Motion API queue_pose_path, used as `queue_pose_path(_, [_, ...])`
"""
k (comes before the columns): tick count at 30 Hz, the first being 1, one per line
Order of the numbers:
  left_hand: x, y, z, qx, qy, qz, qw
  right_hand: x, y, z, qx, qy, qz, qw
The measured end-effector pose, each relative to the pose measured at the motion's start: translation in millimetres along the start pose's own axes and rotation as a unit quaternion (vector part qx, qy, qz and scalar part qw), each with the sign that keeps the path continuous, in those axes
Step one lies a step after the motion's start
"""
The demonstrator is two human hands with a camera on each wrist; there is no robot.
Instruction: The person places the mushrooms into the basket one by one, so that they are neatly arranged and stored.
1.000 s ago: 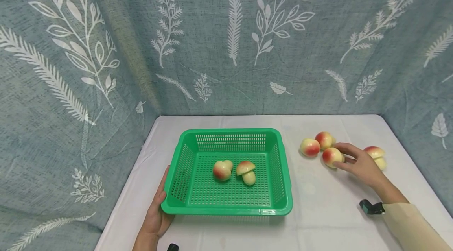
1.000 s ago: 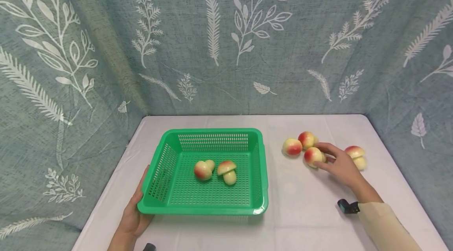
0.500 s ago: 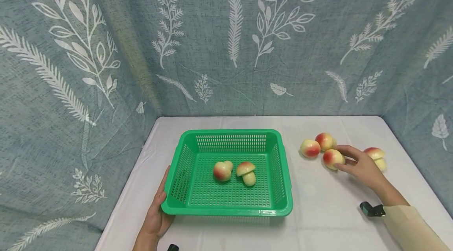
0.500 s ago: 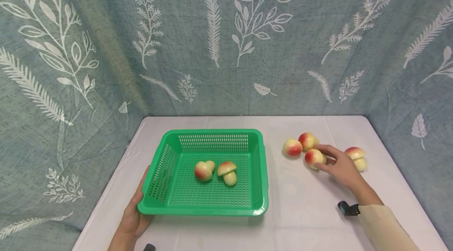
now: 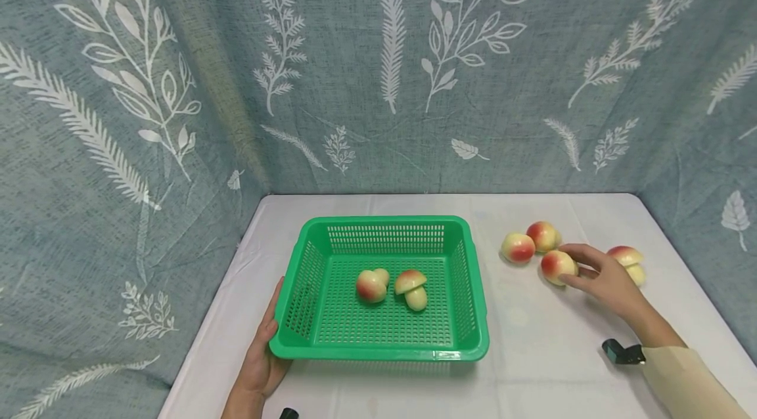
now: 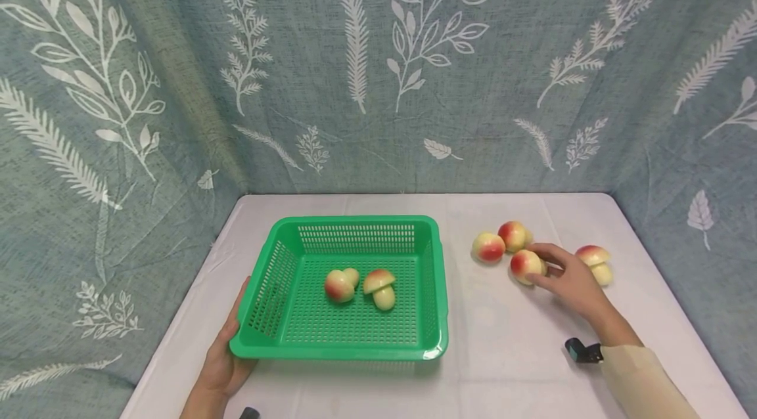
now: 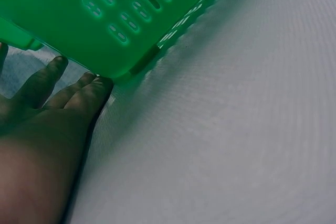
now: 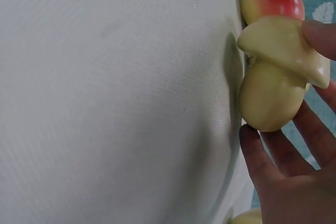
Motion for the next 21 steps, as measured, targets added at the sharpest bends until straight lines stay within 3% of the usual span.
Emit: queue_pose_path(21, [-0.2,-1.7,-2.1,0.012,0.011,-0.018,0.9997,-1.5,-1,-11,0.009,0.008,-0.006,0.9999])
Point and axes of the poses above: each hand's wrist, its own x-axis away from the middle knuckle, its own y-axis out of the palm, z = x × y, the point moved 1 cm from there along -x, towards the middle knuckle, and after that the axes turned 9 degrees about -z, right-handed, at the moved point
